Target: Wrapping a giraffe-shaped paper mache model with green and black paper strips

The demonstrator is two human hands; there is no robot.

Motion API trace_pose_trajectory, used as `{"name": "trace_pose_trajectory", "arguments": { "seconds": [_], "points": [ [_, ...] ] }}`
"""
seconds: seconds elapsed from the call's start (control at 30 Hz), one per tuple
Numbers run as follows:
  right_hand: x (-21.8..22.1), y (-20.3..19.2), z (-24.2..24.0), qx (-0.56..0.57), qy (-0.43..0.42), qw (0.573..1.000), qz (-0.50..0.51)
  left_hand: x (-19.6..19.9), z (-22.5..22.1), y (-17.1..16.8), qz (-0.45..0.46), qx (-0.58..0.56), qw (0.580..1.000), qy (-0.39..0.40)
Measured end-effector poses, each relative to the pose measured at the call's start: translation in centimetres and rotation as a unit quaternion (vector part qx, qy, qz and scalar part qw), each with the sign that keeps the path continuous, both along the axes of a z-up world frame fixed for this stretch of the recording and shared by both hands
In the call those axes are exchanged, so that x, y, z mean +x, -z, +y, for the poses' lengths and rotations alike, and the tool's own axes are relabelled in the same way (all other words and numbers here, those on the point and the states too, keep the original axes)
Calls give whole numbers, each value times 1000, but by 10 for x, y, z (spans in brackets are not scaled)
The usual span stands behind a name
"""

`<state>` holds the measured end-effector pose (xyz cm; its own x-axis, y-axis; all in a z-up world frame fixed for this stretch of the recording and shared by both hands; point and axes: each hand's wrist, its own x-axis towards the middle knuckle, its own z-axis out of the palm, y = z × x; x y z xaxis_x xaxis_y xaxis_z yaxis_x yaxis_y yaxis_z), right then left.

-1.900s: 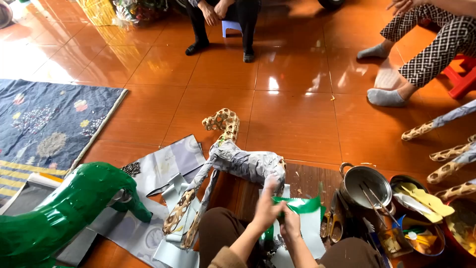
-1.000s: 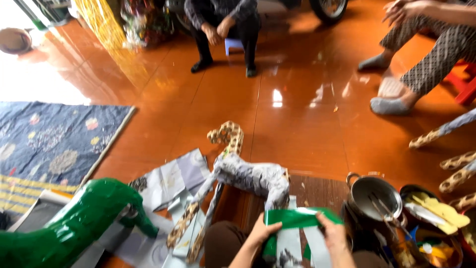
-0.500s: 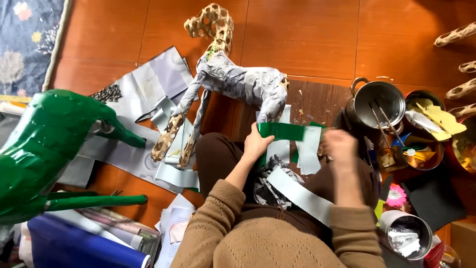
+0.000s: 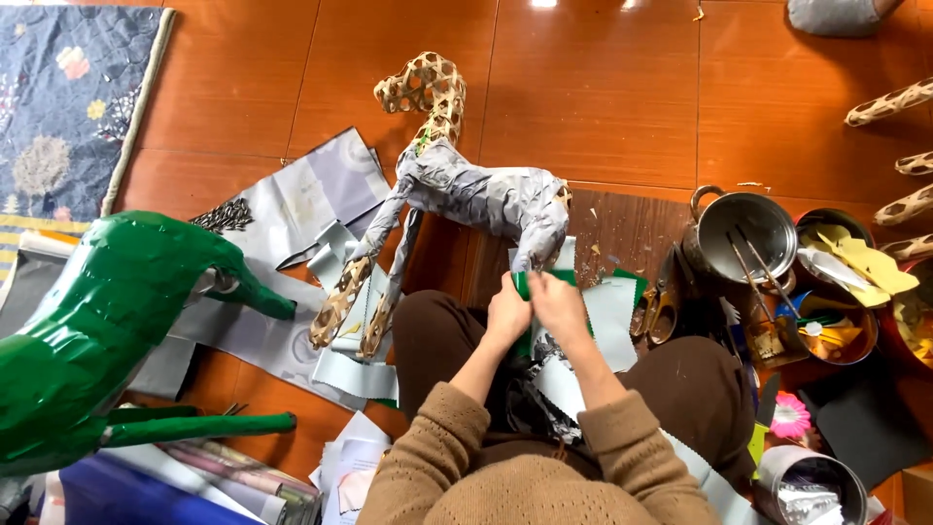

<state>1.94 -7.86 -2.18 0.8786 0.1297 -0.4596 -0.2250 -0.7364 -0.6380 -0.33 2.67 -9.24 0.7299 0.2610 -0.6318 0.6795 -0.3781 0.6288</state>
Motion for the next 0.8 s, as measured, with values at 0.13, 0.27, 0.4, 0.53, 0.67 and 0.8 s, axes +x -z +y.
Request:
{"name": "trace_pose_trajectory", "arguments": {
  "seconds": [0.13,0.27,0.4,0.53,0.67,0.8],
  "points": [
    [23,12,16,58,14,996,68,-4,-4,-32,-2,8,1000,8],
    [26,-18,34,209,139,956,151,-6,5,-66,-28,-54,998,19],
    [24,3,38,376,285,856,212,-30,10,-93,-66,-202,977,8],
    [27,36,31,431,318,819,204,-41,12,-76,-141,-269,953,10],
    [29,60,32,518,329,757,225,-38,14,-108,-111,-113,983,95],
    [23,44,36,588,336,686,266,8,38,-63,-338,10,930,-145]
  ]
}}
